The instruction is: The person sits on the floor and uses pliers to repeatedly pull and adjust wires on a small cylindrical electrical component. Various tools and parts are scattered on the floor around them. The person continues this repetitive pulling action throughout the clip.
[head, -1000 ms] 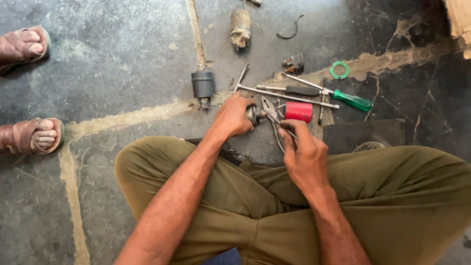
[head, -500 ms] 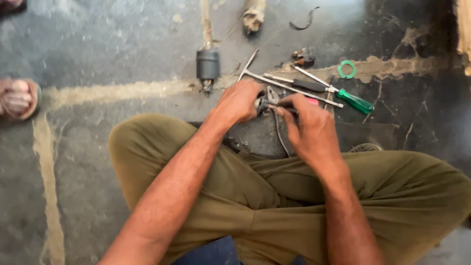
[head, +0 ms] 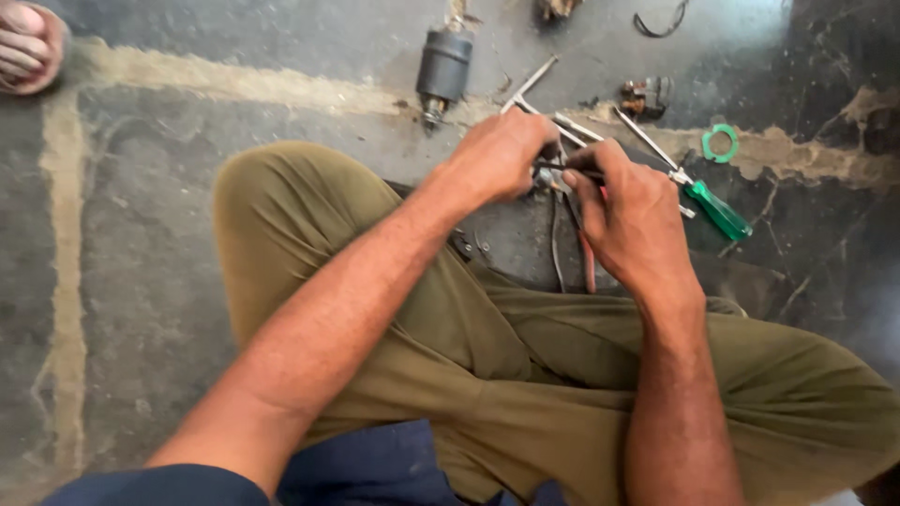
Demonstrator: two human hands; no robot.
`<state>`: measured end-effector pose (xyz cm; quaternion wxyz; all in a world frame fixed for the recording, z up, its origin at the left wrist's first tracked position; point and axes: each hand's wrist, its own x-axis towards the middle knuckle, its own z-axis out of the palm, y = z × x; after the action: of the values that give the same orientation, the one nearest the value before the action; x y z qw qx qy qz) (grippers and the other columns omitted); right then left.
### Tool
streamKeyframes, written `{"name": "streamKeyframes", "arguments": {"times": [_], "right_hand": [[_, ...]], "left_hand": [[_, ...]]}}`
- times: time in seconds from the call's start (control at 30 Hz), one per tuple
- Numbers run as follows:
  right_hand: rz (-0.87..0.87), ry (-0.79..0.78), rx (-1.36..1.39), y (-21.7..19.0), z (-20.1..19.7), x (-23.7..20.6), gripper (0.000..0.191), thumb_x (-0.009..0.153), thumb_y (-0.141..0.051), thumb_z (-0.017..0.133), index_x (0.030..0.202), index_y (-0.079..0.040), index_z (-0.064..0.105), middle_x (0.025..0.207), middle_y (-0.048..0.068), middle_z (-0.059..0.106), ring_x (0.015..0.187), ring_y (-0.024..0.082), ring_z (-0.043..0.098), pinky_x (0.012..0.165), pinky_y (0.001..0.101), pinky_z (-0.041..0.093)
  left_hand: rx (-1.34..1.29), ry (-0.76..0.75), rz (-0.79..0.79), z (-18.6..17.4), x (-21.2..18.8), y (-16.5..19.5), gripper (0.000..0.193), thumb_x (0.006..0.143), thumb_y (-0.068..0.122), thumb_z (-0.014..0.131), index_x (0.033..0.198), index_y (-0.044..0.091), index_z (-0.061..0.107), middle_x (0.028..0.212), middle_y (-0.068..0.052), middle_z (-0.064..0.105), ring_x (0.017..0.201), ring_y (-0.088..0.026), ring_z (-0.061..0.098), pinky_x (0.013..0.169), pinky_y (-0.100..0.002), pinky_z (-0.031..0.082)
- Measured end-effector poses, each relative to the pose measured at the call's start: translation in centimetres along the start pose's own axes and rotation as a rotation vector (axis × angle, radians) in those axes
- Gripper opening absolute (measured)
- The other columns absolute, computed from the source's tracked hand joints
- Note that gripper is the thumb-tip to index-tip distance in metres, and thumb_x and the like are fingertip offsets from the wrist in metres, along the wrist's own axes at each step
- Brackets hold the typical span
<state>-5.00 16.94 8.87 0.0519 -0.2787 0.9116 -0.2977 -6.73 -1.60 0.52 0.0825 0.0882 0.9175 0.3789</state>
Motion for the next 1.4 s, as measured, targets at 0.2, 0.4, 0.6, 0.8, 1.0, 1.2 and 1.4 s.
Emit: {"name": "streamKeyframes", "arguments": {"times": [0.2, 0.4, 0.6, 0.8, 1.0, 1.2, 1.4], "right_hand": [[-0.042, -0.004, -0.032, 0.7, 0.6, -0.4, 0.016, 0.099, -0.013, 0.072, 0.105, -0.003, 0.061, 0.086, 0.018, 0.071, 0.083, 0.040, 0.069, 0.071, 0.0495, 0.049], [-0.039, -0.008, -0.016, 1.0, 1.0, -0.4, 0.016, 0.099, -0.012, 0.072, 0.104, -0.003, 0.060, 0.086, 0.018, 0.072, 0.082, 0.040, 0.069, 0.069, 0.0495, 0.049], [-0.048, -0.008, -0.006, 0.8, 1.0, -0.2, 0.015, 0.099, -0.011, 0.070, 0.106, -0.003, 0.059, 0.086, 0.018, 0.072, 0.082, 0.041, 0.070, 0.069, 0.0500, 0.050], [-0.017, -0.009, -0.049, 0.8, 1.5, -0.1, 0.022, 0.102, -0.012, 0.070, 0.108, 0.001, 0.053, 0.091, 0.023, 0.069, 0.087, 0.046, 0.066, 0.073, 0.0532, 0.048], [0.038, 0.044, 0.006, 1.5, 1.1, -1.4, 0.042, 0.097, -0.015, 0.068, 0.129, 0.002, 0.046, 0.099, 0.024, 0.066, 0.092, 0.047, 0.065, 0.079, 0.0531, 0.049], [0.389, -0.254, -0.349, 1.9, 2.1, -5.2, 0.063, 0.087, -0.047, 0.083, 0.112, -0.001, 0.048, 0.099, 0.026, 0.066, 0.088, 0.048, 0.068, 0.074, 0.0551, 0.054], [0.437, -0.301, -0.348, 2.7, 7.5, -7.0, 0.074, 0.073, -0.042, 0.088, 0.116, 0.001, 0.045, 0.113, 0.029, 0.062, 0.092, 0.048, 0.070, 0.075, 0.0516, 0.059]], "left_hand": [[-0.031, -0.040, -0.029, 0.2, 0.4, 0.2, 0.018, 0.076, 0.003, 0.075, 0.094, 0.008, 0.075, 0.090, -0.019, 0.074, 0.092, -0.040, 0.071, 0.076, -0.048, 0.055], [-0.029, -0.018, -0.001, 0.4, 0.1, 0.1, 0.024, 0.074, -0.004, 0.070, 0.095, 0.008, 0.077, 0.092, -0.020, 0.074, 0.093, -0.040, 0.071, 0.077, -0.047, 0.056], [-0.060, -0.021, -0.004, 0.0, -0.1, 0.3, 0.023, 0.077, -0.004, 0.069, 0.097, 0.007, 0.075, 0.094, -0.023, 0.073, 0.096, -0.042, 0.070, 0.079, -0.049, 0.056], [-0.045, 0.015, 0.142, -0.2, -0.9, 0.7, 0.027, 0.082, 0.011, 0.076, 0.106, 0.003, 0.066, 0.092, -0.026, 0.071, 0.093, -0.049, 0.067, 0.076, -0.054, 0.054], [0.061, -0.001, 0.183, 0.3, -1.7, 1.1, 0.027, 0.090, 0.012, 0.069, 0.115, 0.005, 0.061, 0.089, -0.027, 0.069, 0.090, -0.049, 0.066, 0.076, -0.057, 0.052], [0.079, -0.009, 0.185, 0.6, -1.9, 1.1, 0.022, 0.092, 0.010, 0.065, 0.114, 0.011, 0.061, 0.088, -0.025, 0.070, 0.090, -0.047, 0.068, 0.073, -0.057, 0.052], [0.090, 0.025, 0.200, 0.9, -2.5, 1.2, 0.024, 0.091, 0.012, 0.067, 0.114, 0.012, 0.063, 0.088, -0.025, 0.070, 0.090, -0.048, 0.068, 0.074, -0.057, 0.052]]}}
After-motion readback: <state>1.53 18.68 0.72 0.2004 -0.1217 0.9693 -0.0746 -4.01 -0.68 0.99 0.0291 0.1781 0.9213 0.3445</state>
